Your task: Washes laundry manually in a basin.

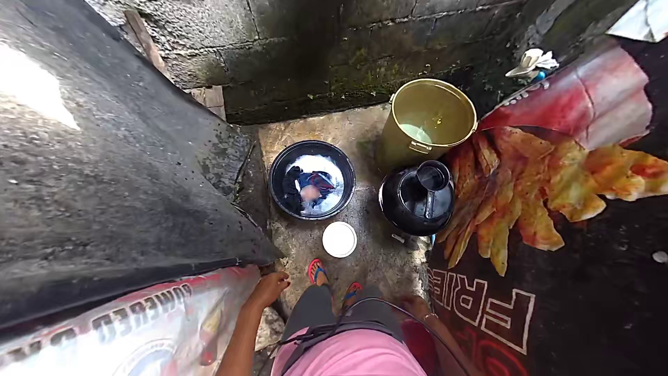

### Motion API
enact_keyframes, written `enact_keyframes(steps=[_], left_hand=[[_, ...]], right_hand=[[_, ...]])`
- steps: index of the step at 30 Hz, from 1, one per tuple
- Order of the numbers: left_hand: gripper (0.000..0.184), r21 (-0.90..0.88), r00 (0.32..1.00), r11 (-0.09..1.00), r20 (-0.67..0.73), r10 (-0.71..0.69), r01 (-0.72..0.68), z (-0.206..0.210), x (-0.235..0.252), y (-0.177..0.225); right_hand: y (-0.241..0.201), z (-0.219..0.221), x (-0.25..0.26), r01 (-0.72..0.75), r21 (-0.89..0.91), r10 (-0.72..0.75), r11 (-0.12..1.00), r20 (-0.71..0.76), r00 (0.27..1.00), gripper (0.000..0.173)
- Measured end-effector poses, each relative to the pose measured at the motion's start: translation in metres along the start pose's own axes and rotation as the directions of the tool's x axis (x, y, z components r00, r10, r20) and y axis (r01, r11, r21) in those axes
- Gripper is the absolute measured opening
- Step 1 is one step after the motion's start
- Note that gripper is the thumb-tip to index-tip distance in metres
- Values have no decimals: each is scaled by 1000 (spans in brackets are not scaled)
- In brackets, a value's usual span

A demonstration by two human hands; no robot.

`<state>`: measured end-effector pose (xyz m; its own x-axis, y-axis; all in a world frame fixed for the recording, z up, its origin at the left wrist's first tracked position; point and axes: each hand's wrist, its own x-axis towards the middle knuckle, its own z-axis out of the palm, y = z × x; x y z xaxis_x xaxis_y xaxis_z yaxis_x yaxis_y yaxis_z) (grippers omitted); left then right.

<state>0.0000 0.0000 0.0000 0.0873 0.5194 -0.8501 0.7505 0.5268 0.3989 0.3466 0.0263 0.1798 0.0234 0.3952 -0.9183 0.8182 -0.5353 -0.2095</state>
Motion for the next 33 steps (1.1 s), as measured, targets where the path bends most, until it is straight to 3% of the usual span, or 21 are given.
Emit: enact_keyframes(steps=[2,4,6,9,13,17,21,25,28,33], left_hand=[[38,30,997,999,69,-24,22,5,28,-14],[52,133,973,983,174,-150,128,13,48,-19],[71,217,920,945,256,-297,244,22,59,-19],[82,190,849,906,319,-421,378,25,65,0],[76,49,876,912,260,-406,408,18,87,18],[72,-263,892,854,92,-442,450,14,103,41],[77,-316,861,808,68,-504,497,12,139,60],[79,-246,871,836,93,-483,490,25,192,53],[78,-149,853,847,-31,-521,511,34,228,30],[74,-114,811,826,-154,-564,552,12,260,-1]], right_hand=[[97,34,160,152,-36,-150,988,59,987,44],[108,43,229,-50,-96,63,994,136,989,63],[81,36,239,-156,-215,199,964,195,960,72],[63,20,258,-83,-250,163,965,321,933,57],[42,-18,305,31,-233,48,972,328,943,43],[18,-82,361,213,-353,-93,911,328,940,38],[-17,-120,423,222,-522,-54,823,316,947,37],[-64,-108,482,226,-580,-15,783,345,939,37],[-90,-74,543,265,-539,-66,800,359,931,38],[-117,-15,639,307,-521,-91,797,399,913,37]])
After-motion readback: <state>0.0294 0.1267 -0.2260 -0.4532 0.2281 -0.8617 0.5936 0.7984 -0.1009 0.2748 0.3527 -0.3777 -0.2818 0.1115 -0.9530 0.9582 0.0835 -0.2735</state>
